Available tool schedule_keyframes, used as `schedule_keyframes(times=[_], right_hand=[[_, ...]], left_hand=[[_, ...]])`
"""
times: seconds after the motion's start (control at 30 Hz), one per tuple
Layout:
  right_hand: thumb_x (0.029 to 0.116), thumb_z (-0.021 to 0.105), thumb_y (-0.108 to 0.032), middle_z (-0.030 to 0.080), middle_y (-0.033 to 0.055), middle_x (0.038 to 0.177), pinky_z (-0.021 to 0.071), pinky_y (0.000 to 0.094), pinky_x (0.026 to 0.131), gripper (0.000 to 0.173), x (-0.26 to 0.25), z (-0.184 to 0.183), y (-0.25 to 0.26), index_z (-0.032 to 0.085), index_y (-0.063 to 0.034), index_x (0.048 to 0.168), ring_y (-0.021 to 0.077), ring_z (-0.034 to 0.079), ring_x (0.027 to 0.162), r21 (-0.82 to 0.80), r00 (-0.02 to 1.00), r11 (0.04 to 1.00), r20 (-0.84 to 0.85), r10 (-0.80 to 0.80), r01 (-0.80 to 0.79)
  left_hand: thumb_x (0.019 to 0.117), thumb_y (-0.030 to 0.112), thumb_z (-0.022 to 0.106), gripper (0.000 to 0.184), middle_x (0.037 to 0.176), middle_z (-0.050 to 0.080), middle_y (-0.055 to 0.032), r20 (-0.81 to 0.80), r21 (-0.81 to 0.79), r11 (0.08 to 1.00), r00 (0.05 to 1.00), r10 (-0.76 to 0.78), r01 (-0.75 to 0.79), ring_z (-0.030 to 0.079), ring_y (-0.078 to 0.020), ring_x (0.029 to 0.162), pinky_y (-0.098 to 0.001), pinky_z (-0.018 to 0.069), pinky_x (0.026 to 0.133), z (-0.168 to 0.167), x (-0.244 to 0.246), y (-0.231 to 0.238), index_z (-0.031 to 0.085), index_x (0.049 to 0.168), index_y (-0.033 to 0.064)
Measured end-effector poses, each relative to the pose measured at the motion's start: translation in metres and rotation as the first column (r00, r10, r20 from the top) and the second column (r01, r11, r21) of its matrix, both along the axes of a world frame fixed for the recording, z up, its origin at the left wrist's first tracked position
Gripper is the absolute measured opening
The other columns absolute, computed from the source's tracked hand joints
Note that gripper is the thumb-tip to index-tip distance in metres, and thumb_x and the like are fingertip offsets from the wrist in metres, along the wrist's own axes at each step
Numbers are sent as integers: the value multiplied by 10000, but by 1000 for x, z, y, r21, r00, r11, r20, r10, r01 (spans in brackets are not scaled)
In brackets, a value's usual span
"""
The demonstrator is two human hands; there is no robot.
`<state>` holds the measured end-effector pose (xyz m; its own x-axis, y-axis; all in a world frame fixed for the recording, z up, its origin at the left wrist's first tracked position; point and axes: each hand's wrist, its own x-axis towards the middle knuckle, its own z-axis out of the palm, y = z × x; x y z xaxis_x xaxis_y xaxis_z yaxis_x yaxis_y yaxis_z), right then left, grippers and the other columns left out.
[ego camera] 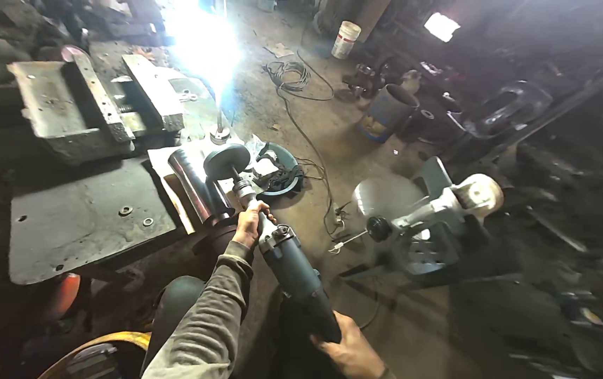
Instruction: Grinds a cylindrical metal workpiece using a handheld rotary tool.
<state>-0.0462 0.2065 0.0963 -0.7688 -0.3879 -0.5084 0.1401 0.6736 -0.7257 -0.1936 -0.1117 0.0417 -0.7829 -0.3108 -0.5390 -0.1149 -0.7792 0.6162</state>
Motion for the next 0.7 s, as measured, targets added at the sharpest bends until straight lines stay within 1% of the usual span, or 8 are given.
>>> schedule_keyframes(times=[0.1,0.2,0.3,0.4,0.5,0.6,0.7], right_hand=[[820,840,-341,762,81,1028,601,439,928,512,2,7,0,692,-48,1212,172,736,959,33,998,999,-45,34,-33],[835,831,-346,766,80,1051,587,453,968,507,5,14,-4,690,-60,1229,176,733,1013,70,995,995,-63,75,-71],[838,821,-367,764,103,1058,581,491,963,532,8,18,-7,685,-58,1249,217,734,1018,136,990,985,-77,120,-108],[855,803,-394,759,125,1073,568,520,968,551,12,23,-13,675,-55,1270,248,730,1032,190,983,970,-76,167,-150],[862,792,-400,761,114,1067,571,523,952,551,15,27,-16,671,-74,1290,246,732,1016,204,976,962,-81,203,-183],[871,783,-387,763,106,1072,575,533,941,569,14,29,-18,646,-102,1345,248,736,1011,227,962,944,-77,263,-240],[864,782,-389,764,90,1048,584,539,909,565,15,24,-18,644,-127,1345,245,738,983,238,951,932,-74,299,-274]], left_hand=[[989,108,526,107,657,567,-77,-45,38,999,999,10,-8,601,-203,534,-371,580,547,8,5,-1,537,900,50],[1005,103,492,148,656,564,-73,-105,49,999,994,26,-21,593,-201,538,-366,576,555,12,16,-8,531,869,59],[1023,110,462,175,652,555,-60,-162,49,998,985,53,-45,588,-193,544,-372,572,564,18,30,-15,523,864,70],[1046,137,426,228,650,546,-48,-176,78,994,981,83,-70,582,-185,543,-366,577,575,22,46,-23,519,846,80],[1051,148,404,250,655,555,-45,-208,102,991,972,111,-91,590,-177,550,-360,583,588,20,61,-32,532,849,76],[1047,138,376,273,647,561,-42,-266,112,986,953,147,-120,602,-175,561,-355,589,608,11,78,-39,530,828,85],[1053,141,355,290,630,555,-42,-250,138,978,950,185,-154,604,-176,549,-345,592,600,8,89,-41,518,819,93]])
